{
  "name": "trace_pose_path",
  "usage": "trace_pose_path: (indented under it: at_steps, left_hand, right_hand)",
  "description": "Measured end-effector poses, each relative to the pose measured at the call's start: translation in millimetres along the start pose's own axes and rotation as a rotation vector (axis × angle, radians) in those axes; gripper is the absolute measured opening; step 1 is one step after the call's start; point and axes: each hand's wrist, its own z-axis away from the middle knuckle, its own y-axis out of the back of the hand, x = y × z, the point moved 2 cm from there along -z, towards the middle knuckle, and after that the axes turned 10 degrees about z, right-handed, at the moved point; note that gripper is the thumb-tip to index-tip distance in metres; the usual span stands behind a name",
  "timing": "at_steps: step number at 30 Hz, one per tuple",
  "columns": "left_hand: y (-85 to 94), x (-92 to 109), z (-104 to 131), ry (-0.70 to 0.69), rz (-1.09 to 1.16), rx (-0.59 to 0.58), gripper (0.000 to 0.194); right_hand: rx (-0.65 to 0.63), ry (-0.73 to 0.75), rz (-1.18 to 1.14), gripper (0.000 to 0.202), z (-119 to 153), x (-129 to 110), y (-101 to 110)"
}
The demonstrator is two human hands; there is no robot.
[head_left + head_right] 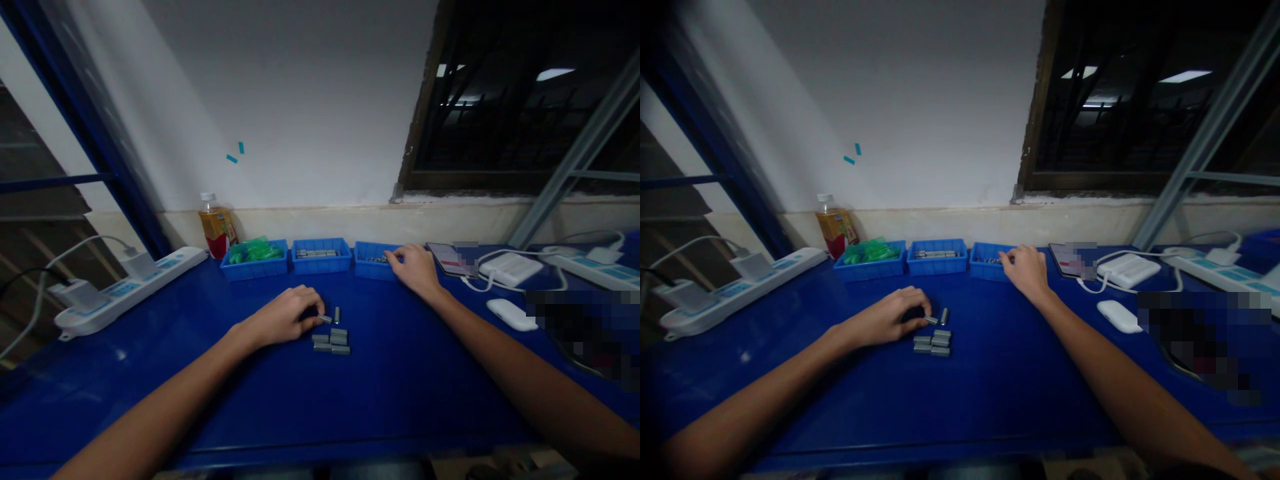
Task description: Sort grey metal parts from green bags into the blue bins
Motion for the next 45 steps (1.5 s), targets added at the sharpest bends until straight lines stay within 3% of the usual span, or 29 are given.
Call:
trace_pose_path:
  at_steps: [6,9,12,15,22,31,35,40,45]
  left_hand:
    - [-1.8,0.9,-1.5,0.063,0.136,0.160,0.011]
    - [-6.3,3.9,-3.8,0.100,0.313,0.273,0.016]
    - [-14.1,3.6,-6.0,0.106,0.541,0.355,0.021]
    - [-20.0,1.2,-6.8,0.080,0.736,0.397,0.026]
    - [-18.6,4.1,-6.5,0.107,0.801,0.409,0.032]
    - [-13.8,9.6,-2.6,0.078,0.395,0.415,0.022]
    - [-10.7,10.3,-3.5,0.104,0.403,0.458,0.024]
    - [-8.9,11.2,-3.6,0.148,0.339,0.414,0.031]
    - [-10.1,10.0,-1.6,0.086,0.290,0.452,0.025]
  right_hand:
    - [0.150,0.066,-0.119,0.034,9.3,-24.5,16.9]
    - [0.196,0.298,-0.336,0.022,28.6,-61.6,38.1]
    - [0.113,0.627,-0.455,0.014,55.1,-100.5,56.8]
    - [0.048,0.759,-0.558,0.017,71.4,-117.5,61.4]
    - [0.124,0.711,-0.705,0.016,70.7,-111.6,45.2]
    - [0.109,0.538,-0.761,0.007,69.9,-112.1,44.1]
    - [0.087,0.547,-0.753,0.013,70.2,-111.2,44.6]
    - [0.089,0.559,-0.669,0.010,70.3,-111.5,43.5]
    - [0.089,0.525,-0.615,0.010,68.8,-110.9,42.2]
